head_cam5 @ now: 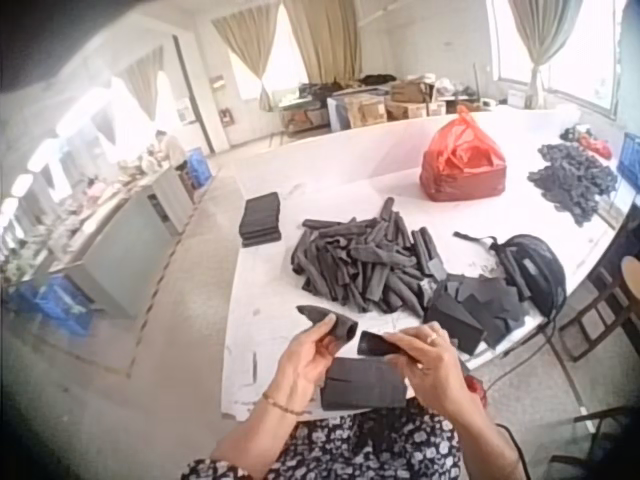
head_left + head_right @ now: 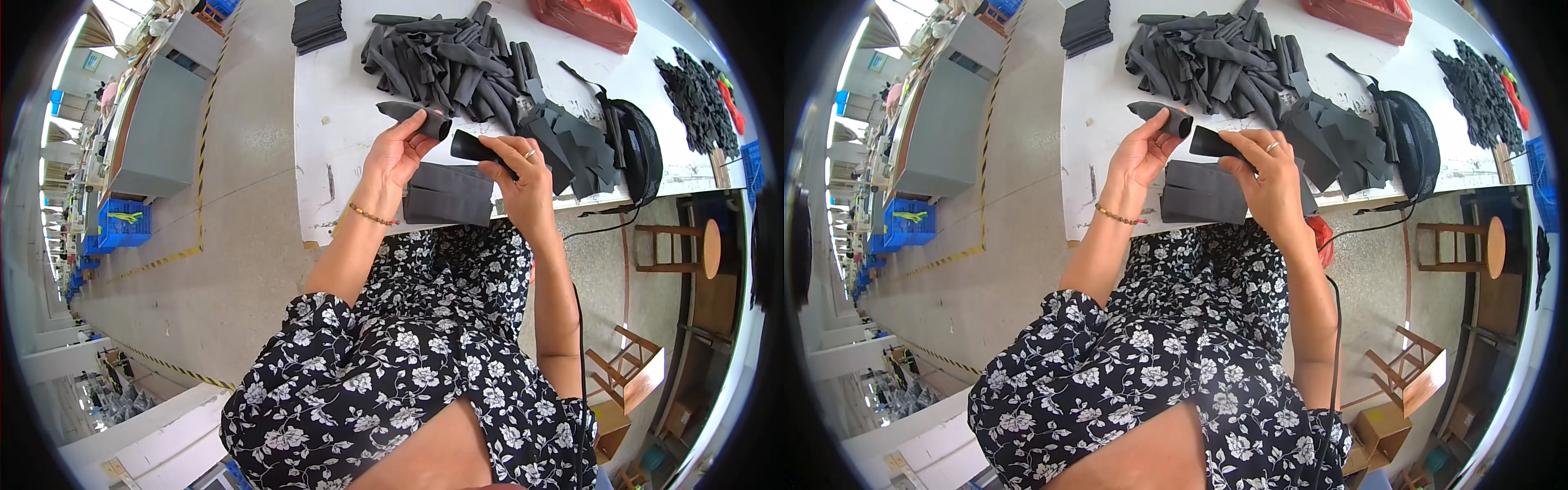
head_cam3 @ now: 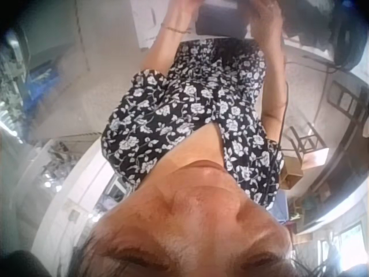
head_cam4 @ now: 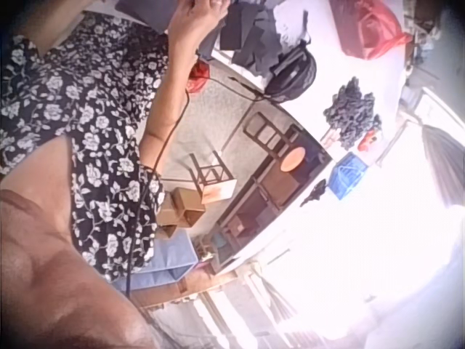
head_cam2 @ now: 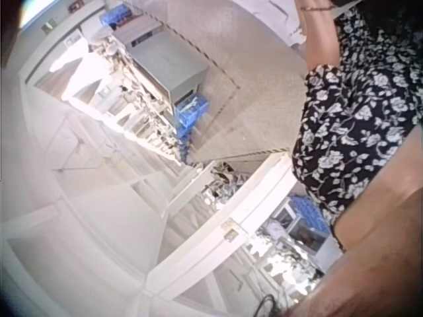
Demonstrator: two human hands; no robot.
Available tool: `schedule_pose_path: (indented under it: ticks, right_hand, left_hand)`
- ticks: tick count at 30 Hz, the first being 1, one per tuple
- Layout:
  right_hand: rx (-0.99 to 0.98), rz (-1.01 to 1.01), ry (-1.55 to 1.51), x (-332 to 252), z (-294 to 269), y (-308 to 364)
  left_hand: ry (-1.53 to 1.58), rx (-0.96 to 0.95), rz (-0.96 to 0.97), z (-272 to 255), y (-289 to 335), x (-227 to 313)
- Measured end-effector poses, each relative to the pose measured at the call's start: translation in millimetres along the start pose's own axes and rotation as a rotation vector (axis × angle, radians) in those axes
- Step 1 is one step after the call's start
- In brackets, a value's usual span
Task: The person repeatedly picks up a dark gray fabric sleeve and a flat fabric piece, inserts the sleeve into the piece, and places the assembled unit on a growing stack. The person handles items one at a time and maintains a steady assembly rhythm throughout the clip.
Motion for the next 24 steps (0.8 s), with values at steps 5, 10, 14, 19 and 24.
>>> schedule_pose_path:
  ticks: [5, 10, 14, 19, 24]
  right_hand:
    - [0.06, -0.126, 0.097, -7.6, -0.9, -6.5]
    - [0.171, -0.234, 0.306, -9.5, -1.7, -9.0]
    - [0.234, -0.306, 0.394, -14.5, -1.9, -6.0]
    - [0.266, -0.29, 0.4, -18.7, 12.0, -1.9]
    - [0.158, -0.227, 0.121, -23.8, 21.8, 7.0]
  left_hand:
    - [-0.126, -0.056, 0.001, 6.6, 5.9, -0.1]
    - [-0.136, -0.137, -0.019, 13.8, 12.8, 0.8]
    - [-0.139, -0.159, 0.047, 21.3, 17.6, 1.0]
    - [-0.219, -0.105, 0.299, 45.7, 40.3, -9.0]
    - [-0.171, -0.27, 0.453, 63.7, 59.4, -5.3]
Point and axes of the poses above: each hand's wrist, its own y-axis away from the middle knuckle, its own z-axis out of the palm, x = y × z, the point moved 1 cm from there along -y, towards the middle knuckle, and after that the axes turned 12 degrees about z, right-handed, at the moved point
